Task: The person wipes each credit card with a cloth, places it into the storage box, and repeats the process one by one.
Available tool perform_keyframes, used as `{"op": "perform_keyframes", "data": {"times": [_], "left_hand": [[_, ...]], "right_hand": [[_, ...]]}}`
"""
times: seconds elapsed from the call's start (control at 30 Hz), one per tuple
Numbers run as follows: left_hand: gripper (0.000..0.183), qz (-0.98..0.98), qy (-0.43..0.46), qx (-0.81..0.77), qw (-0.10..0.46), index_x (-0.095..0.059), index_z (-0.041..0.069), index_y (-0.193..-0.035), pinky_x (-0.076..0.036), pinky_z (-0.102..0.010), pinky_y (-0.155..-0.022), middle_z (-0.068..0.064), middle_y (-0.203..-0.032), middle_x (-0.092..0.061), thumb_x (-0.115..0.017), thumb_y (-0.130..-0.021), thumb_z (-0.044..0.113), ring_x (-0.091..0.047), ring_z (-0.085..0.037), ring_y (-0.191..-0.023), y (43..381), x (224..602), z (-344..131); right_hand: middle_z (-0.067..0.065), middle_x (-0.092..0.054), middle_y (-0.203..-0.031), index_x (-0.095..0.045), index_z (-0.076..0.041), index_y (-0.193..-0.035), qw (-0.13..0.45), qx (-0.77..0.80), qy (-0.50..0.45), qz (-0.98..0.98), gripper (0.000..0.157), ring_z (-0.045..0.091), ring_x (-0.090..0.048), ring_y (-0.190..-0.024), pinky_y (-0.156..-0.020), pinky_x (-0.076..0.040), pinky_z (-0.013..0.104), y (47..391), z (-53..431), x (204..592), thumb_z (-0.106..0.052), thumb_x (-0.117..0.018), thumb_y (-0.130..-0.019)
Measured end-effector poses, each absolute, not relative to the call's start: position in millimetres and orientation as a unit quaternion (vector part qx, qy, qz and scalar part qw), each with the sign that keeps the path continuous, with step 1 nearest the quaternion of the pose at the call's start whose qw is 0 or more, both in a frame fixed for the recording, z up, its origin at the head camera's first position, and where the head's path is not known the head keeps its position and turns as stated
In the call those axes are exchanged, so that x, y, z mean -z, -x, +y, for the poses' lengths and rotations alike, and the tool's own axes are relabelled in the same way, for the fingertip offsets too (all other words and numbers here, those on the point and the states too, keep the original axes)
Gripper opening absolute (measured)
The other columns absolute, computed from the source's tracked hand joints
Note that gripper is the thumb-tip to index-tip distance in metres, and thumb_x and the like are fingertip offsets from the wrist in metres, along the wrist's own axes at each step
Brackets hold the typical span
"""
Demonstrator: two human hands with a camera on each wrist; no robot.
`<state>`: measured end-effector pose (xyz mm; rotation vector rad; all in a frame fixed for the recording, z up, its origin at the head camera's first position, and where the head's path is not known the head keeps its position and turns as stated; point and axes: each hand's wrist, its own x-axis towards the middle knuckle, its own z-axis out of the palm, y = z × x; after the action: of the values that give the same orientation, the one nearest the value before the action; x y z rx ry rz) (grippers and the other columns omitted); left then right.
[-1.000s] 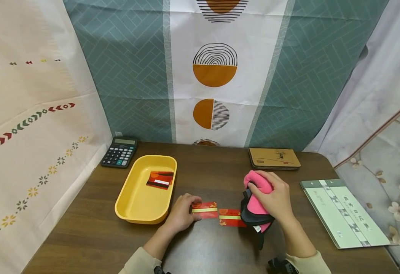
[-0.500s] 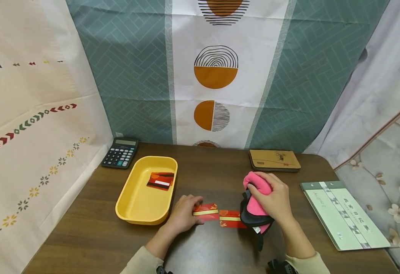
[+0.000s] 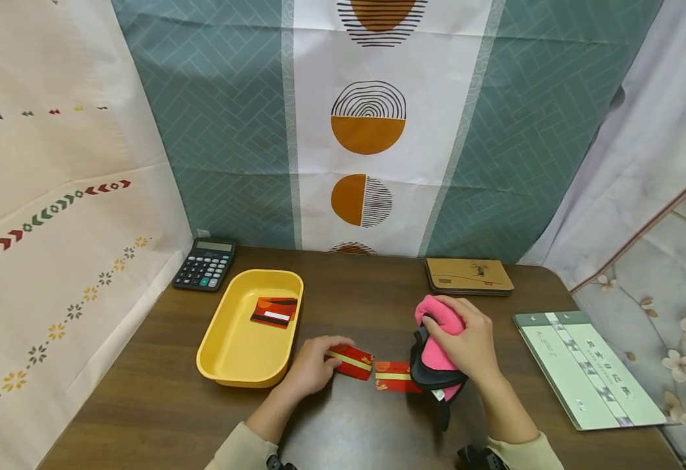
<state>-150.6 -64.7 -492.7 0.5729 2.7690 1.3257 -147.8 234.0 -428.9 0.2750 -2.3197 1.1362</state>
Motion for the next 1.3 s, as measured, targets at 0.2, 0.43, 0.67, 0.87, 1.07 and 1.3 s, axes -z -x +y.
{"op": "perform_keyframes", "data": {"times": [0.2,0.43,0.67,0.87,1.07,1.3], "left_hand": [[0.040,0.805,-0.125,-0.580,-0.019,-0.071,0.003,-0.123,-0.060,-0.026,-0.063,-0.016,-0.106,-0.074,-0.075,-0.085,-0.009,-0.071,-0.018,-0.076,152,481,-57],[0.044,0.694,-0.051,-0.718,-0.023,-0.069,0.000,-0.124,-0.063,-0.037,-0.068,-0.023,-0.102,-0.074,-0.076,-0.083,-0.011,-0.075,-0.028,-0.083,158,461,-42],[0.046,0.636,-0.027,-0.771,-0.017,-0.068,0.000,-0.126,-0.063,-0.034,-0.069,-0.022,-0.101,-0.074,-0.075,-0.082,-0.014,-0.075,-0.022,-0.081,164,440,-26],[0.045,0.621,-0.093,-0.778,0.018,-0.063,0.000,-0.135,-0.062,-0.038,-0.077,-0.025,-0.116,-0.070,-0.067,-0.091,-0.010,-0.072,-0.032,-0.100,162,427,-18],[0.044,0.608,-0.175,-0.774,0.036,-0.056,-0.006,-0.140,-0.060,-0.041,-0.082,-0.031,-0.124,-0.064,-0.057,-0.096,-0.013,-0.068,-0.038,-0.109,162,422,-12],[0.040,0.625,-0.207,-0.752,0.019,-0.056,-0.009,-0.138,-0.059,-0.034,-0.087,-0.030,-0.122,-0.065,-0.056,-0.098,-0.012,-0.069,-0.020,-0.106,165,417,-2]], "right_hand": [[0.001,-0.071,-0.100,-0.075,-0.014,-0.119,0.271,-0.427,-0.106,-0.856,0.043,0.014,-0.059,-0.080,-0.059,-0.052,0.021,148,231,426,-0.011,-0.088,-0.077],[0.002,-0.072,-0.105,-0.075,-0.013,-0.118,0.273,-0.433,-0.122,-0.850,0.044,0.015,-0.062,-0.085,-0.062,-0.055,0.022,149,222,417,-0.010,-0.088,-0.077],[0.000,-0.070,-0.099,-0.075,-0.013,-0.115,0.306,-0.399,-0.187,-0.844,0.043,0.013,-0.061,-0.078,-0.055,-0.050,0.023,149,207,414,-0.010,-0.089,-0.074],[0.005,-0.070,-0.096,-0.076,-0.011,-0.115,0.337,-0.333,-0.171,-0.864,0.043,0.016,-0.061,-0.070,-0.051,-0.048,0.028,148,198,408,-0.019,-0.089,-0.074],[0.006,-0.069,-0.094,-0.076,-0.011,-0.114,0.344,-0.299,-0.133,-0.880,0.043,0.019,-0.061,-0.066,-0.051,-0.046,0.031,145,185,397,-0.023,-0.088,-0.075],[0.006,-0.070,-0.094,-0.077,-0.010,-0.112,0.351,-0.295,-0.179,-0.870,0.037,0.018,-0.063,-0.066,-0.049,-0.047,0.032,141,170,390,-0.023,-0.085,-0.078]]}}
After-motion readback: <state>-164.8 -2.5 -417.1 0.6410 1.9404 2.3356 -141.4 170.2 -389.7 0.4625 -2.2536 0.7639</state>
